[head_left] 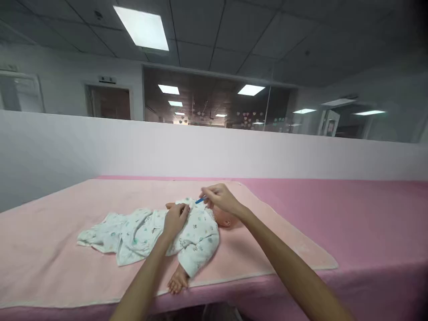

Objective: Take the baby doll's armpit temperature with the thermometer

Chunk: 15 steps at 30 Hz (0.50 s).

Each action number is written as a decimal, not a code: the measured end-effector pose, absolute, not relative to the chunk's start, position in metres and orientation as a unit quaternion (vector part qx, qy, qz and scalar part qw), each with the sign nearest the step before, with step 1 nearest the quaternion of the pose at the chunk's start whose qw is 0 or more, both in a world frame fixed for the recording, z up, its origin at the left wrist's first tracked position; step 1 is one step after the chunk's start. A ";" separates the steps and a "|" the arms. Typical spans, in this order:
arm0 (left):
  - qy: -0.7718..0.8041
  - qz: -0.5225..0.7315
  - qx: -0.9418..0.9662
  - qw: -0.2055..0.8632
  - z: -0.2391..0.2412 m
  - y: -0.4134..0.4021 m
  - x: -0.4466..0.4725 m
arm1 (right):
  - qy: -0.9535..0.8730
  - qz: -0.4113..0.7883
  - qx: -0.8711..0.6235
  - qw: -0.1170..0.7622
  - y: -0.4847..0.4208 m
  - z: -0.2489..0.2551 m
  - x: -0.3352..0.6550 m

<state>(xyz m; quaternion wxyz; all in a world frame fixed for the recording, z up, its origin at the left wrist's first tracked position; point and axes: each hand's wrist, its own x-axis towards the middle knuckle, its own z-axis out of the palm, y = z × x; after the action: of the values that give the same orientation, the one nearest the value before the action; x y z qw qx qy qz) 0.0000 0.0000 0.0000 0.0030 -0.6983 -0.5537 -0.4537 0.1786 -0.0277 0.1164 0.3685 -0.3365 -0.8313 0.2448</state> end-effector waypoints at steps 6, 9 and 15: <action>-0.509 -0.449 -0.729 0.087 0.004 -0.011 0.009 | -0.908 0.026 -0.339 0.245 -0.060 0.063 0.247; -0.492 -0.438 -0.744 0.111 0.008 -0.013 0.011 | -0.903 -0.051 -0.382 0.189 -0.068 0.025 0.273; -0.495 -0.388 -0.774 0.078 0.018 -0.004 0.023 | -0.901 -0.084 -0.395 0.159 -0.058 -0.021 0.292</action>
<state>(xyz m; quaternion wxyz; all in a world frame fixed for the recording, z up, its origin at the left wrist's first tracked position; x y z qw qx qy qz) 0.0232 -0.0044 0.0179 0.0783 -0.7736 -0.4949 -0.3880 0.2922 -0.0583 -0.0211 0.1593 -0.3946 -0.9010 -0.0845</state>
